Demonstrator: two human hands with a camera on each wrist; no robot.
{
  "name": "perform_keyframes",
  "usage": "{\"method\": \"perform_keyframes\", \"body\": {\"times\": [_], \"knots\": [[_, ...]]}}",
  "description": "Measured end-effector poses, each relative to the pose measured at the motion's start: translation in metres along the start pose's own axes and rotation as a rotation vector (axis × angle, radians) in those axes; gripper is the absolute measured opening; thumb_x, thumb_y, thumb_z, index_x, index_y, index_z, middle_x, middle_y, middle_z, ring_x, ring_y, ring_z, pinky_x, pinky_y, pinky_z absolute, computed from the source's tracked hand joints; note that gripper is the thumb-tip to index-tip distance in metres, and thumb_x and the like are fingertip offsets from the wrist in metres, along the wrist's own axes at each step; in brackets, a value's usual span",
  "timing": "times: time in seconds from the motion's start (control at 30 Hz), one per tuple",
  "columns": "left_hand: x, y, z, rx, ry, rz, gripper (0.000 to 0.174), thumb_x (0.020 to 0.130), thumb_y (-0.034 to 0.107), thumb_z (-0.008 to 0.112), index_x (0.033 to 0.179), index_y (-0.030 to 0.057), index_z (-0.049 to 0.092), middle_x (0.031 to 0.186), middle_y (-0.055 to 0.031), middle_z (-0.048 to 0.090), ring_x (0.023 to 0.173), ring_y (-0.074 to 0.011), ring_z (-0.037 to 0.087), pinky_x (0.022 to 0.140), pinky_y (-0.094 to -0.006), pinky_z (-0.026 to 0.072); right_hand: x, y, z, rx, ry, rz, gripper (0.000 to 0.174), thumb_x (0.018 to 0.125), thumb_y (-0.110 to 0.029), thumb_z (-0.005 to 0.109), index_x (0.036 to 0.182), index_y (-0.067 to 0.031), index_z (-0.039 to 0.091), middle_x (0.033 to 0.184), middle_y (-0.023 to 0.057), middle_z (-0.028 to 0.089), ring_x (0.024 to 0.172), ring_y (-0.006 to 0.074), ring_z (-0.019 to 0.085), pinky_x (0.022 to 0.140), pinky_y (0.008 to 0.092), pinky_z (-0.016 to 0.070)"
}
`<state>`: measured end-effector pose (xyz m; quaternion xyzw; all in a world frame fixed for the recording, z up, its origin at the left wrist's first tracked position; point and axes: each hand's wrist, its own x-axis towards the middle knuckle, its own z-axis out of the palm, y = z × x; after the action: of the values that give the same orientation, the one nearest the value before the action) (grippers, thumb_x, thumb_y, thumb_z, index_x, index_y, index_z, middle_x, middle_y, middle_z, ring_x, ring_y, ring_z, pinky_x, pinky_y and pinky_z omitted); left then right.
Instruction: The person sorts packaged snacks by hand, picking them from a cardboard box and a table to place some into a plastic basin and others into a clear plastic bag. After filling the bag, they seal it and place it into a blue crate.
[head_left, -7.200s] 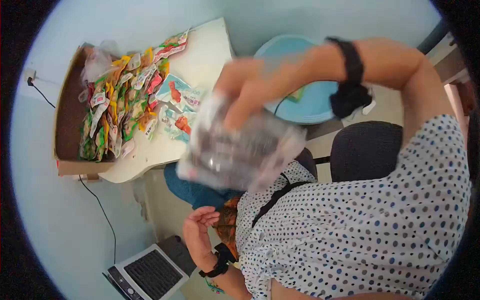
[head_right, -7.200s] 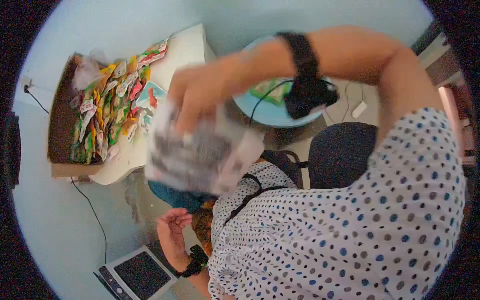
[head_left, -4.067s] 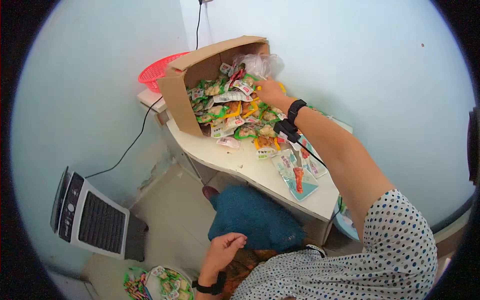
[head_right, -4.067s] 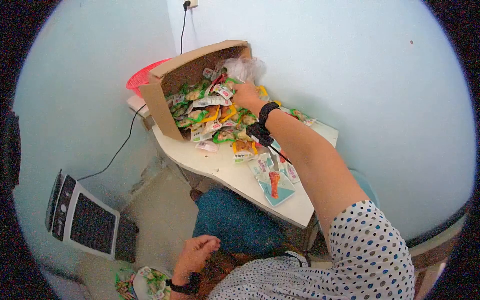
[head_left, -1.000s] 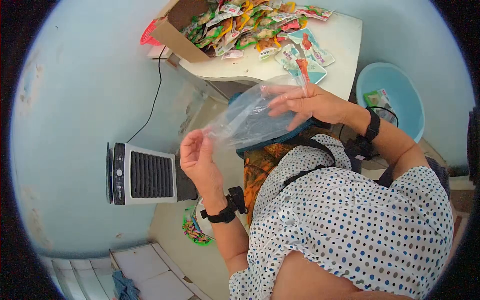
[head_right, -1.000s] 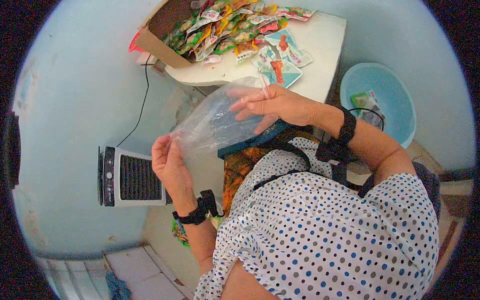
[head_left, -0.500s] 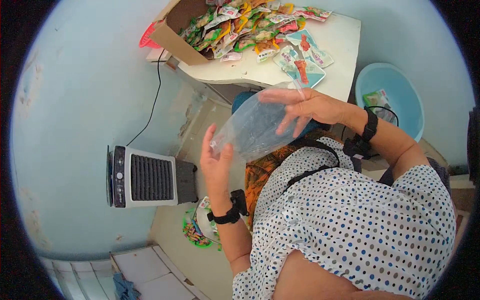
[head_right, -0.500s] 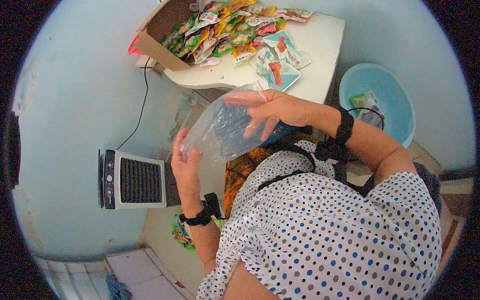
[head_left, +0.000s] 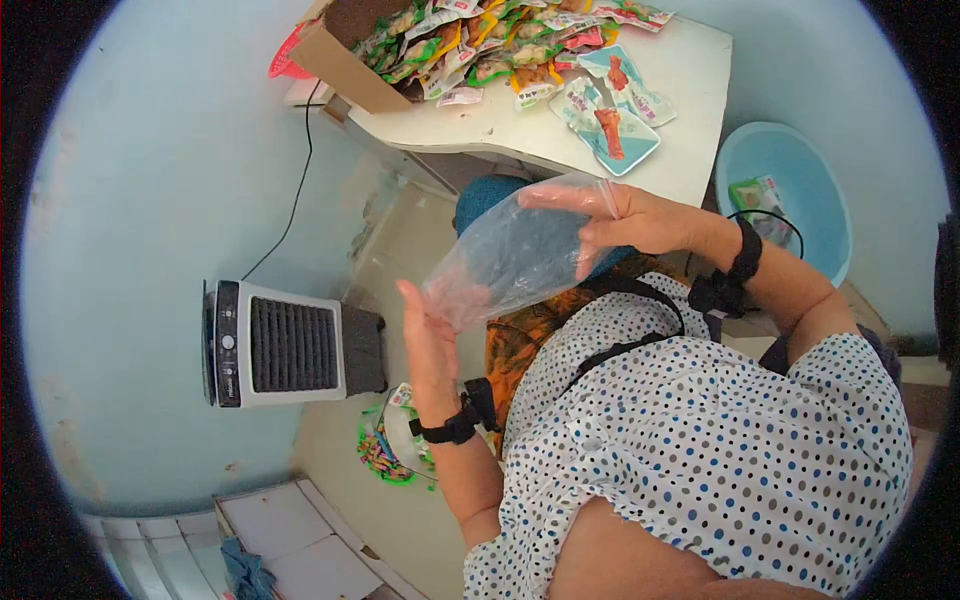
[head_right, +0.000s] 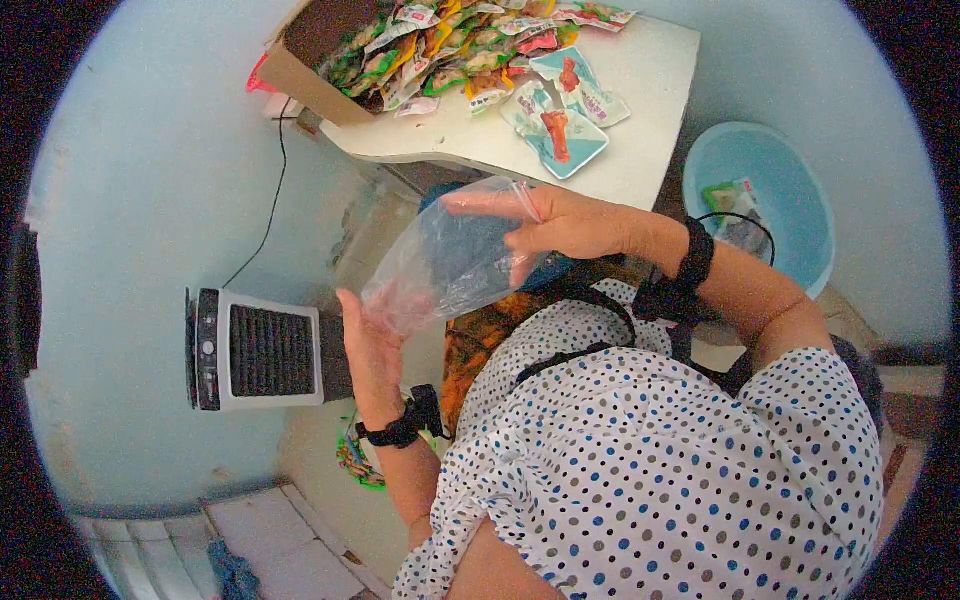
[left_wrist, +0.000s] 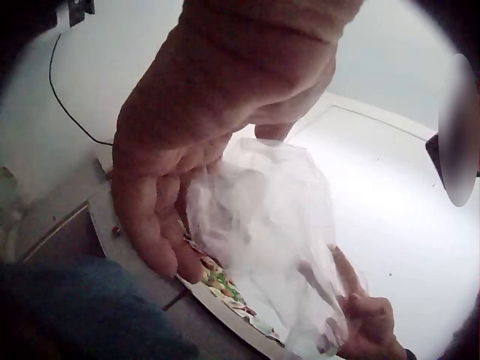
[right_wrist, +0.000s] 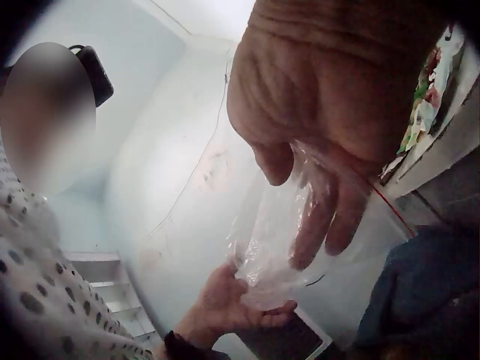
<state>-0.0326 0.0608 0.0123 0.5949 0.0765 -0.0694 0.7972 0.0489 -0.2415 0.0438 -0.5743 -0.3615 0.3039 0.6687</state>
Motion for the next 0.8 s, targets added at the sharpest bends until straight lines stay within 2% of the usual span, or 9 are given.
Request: {"method": "perform_keyframes", "body": {"times": [0.1,0.2,0.3,0.4,0.5,0.6,0.7,0.8], "knots": [[0.002,-0.007,0.001,0.002,0.124,0.029,0.053,0.099,0.049,0.045,0.113,0.0002,0.062,0.095,-0.0115,0.07,0.09,-0.0227,0.067,0.084,-0.0339,0.0505,0.001,0.011,-0.001,0.016,-0.026,0.015,0.068,0.09,-0.003,0.047,0.153,-0.0102,0.022,0.157,0.0072,0.025,0.091,0.0149,0.063,0.086,0.0324,0.0545],[0.009,-0.014,-0.01,-0.003,0.072,0.085,0.023,0.096,0.025,0.059,0.1,0.0031,0.063,0.09,-0.0077,0.068,0.083,-0.0168,0.067,0.078,-0.0276,0.0506,0.001,0.01,0.001,0.011,-0.043,0.062,0.067,0.09,-0.003,0.047,0.152,-0.0092,0.023,0.157,0.0081,0.024,0.103,0.0163,0.06,0.086,0.0326,0.0543],[0.013,-0.01,-0.01,-0.097,0.071,0.095,0.007,0.092,0.009,0.064,0.096,0.005,0.061,0.085,-0.004,0.066,0.077,-0.0117,0.064,0.071,-0.0228,0.0488,0.004,0.009,0.001,0.062,-0.055,0.09,0.066,0.091,-0.003,0.047,0.152,-0.0077,0.023,0.157,0.01,0.024,0.113,0.0173,0.056,0.087,0.0332,0.0543],[0.012,0.002,0.001,-0.1,0.131,0.107,0.011,0.089,0.004,0.065,0.099,0.0051,0.06,0.081,-0.001,0.061,0.073,-0.0111,0.059,0.07,-0.0266,0.0518,0.004,-0.004,0.005,0.03,-0.042,0.121,0.066,0.09,-0.002,0.045,0.152,-0.0066,0.023,0.155,0.0129,0.029,0.121,0.0168,0.05,0.087,0.0334,0.0542],[0.017,-0.004,-0.01,-0.047,0.189,0.167,0.012,0.088,0.002,0.065,0.099,0.0051,0.06,0.083,-0.001,0.061,0.074,-0.01,0.058,0.066,-0.0258,0.0499,0.003,-0.008,0.004,0.045,-0.097,0.196,0.066,0.09,-0.002,0.045,0.152,-0.0068,0.022,0.151,0.0148,0.037,0.117,0.0188,0.055,0.087,0.0341,0.0544],[0.024,-0.005,-0.014,-0.082,0.268,0.394,0.013,0.088,0.0,0.064,0.1,0.0047,0.06,0.085,-0.0014,0.062,0.075,-0.0097,0.058,0.065,-0.0256,0.0488,0.001,0.0,0.0,0.045,-0.186,0.283,0.062,0.096,-0.017,0.051,0.152,-0.008,0.024,0.146,0.0165,0.044,0.087,0.0267,0.07,0.087,0.0331,0.0533],[0.027,0.001,-0.008,-0.002,0.277,0.542,0.01,0.093,0.005,0.06,0.103,0.0022,0.058,0.085,-0.0048,0.063,0.072,-0.0135,0.062,0.066,-0.024,0.0489,0.002,0.0,0.004,0.102,-0.166,0.317,0.06,0.096,-0.014,0.05,0.151,-0.0072,0.026,0.143,0.0177,0.047,0.089,0.028,0.071,0.086,0.034,0.0542],[0.023,0.006,0.002,-0.19,0.294,0.379,0.025,0.098,0.024,0.057,0.111,0.0021,0.057,0.095,-0.0065,0.064,0.08,-0.0146,0.062,0.073,-0.0265,0.0499,0.008,-0.01,0.011,0.187,-0.072,0.271,0.064,0.095,-0.011,0.049,0.152,-0.008,0.021,0.145,0.0183,0.044,0.09,0.0287,0.07,0.085,0.0352,0.0551]]}}
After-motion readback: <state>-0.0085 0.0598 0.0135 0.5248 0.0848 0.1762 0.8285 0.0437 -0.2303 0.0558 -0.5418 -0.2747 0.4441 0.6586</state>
